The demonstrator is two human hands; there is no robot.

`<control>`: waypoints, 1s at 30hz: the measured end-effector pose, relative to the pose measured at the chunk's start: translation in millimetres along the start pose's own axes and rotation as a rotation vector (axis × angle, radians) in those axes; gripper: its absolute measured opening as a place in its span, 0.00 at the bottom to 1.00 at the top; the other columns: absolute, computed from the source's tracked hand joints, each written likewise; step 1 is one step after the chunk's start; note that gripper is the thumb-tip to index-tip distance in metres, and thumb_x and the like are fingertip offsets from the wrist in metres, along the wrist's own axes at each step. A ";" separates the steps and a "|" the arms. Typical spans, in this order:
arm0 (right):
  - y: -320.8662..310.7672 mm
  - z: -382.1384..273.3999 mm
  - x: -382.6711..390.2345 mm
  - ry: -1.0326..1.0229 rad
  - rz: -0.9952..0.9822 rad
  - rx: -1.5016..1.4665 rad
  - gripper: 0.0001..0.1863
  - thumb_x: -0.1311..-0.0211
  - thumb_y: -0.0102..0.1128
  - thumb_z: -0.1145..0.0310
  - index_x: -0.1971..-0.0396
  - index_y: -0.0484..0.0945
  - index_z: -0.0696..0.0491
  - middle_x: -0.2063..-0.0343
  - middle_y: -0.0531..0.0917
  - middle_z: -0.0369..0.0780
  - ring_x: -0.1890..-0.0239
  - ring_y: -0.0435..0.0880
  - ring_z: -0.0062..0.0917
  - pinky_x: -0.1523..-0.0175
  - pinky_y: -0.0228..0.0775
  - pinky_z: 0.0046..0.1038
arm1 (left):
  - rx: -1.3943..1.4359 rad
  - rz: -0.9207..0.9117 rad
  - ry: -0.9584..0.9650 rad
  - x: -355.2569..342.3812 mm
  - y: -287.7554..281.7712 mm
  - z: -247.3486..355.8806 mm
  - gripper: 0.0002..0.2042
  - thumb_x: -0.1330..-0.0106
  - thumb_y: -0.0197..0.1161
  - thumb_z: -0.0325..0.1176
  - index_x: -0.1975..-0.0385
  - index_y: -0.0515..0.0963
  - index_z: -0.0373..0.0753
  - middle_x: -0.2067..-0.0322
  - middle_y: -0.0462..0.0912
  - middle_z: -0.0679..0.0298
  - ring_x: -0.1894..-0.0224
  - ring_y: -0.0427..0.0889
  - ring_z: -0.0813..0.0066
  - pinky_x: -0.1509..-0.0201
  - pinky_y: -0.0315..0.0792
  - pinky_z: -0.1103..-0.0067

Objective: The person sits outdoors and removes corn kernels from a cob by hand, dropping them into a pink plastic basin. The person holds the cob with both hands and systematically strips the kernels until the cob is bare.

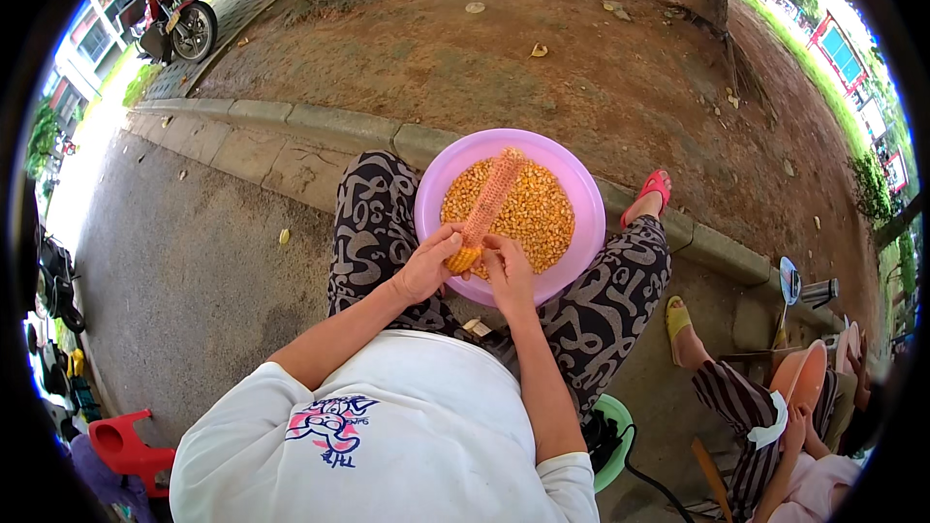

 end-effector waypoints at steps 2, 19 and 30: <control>3.5 -9.4 1.0 0.013 -0.041 -0.035 0.10 0.39 0.51 0.74 0.58 0.74 0.60 0.65 0.75 0.41 0.64 0.77 0.24 0.60 0.69 0.22 | -0.003 0.014 -0.012 0.7 -1.0 -0.4 0.16 0.28 0.43 0.41 0.47 0.64 0.39 0.58 0.73 0.64 0.57 0.73 0.77 0.59 0.69 0.80; 1.4 -23.4 1.4 0.016 -0.024 -0.134 0.07 0.43 0.57 0.74 0.65 0.73 0.59 0.66 0.72 0.37 0.68 0.74 0.20 0.62 0.69 0.21 | -0.061 0.007 0.049 -2.0 -3.5 -0.5 0.19 0.31 0.51 0.36 0.44 0.62 0.38 0.51 0.70 0.64 0.48 0.70 0.76 0.43 0.65 0.76; -0.1 -31.9 1.4 -0.072 -0.009 -0.081 0.05 0.45 0.57 0.77 0.68 0.74 0.58 0.65 0.73 0.37 0.67 0.75 0.20 0.63 0.70 0.20 | 0.047 0.044 0.001 -2.0 -4.0 -3.5 0.20 0.29 0.44 0.38 0.41 0.59 0.37 0.48 0.69 0.62 0.46 0.69 0.73 0.41 0.63 0.74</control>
Point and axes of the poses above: each hand's wrist, its own x-axis away from the middle knuckle, its own y-axis out of the palm, z = x × y, the point moved 10 cm from there along -x, towards the middle knuckle
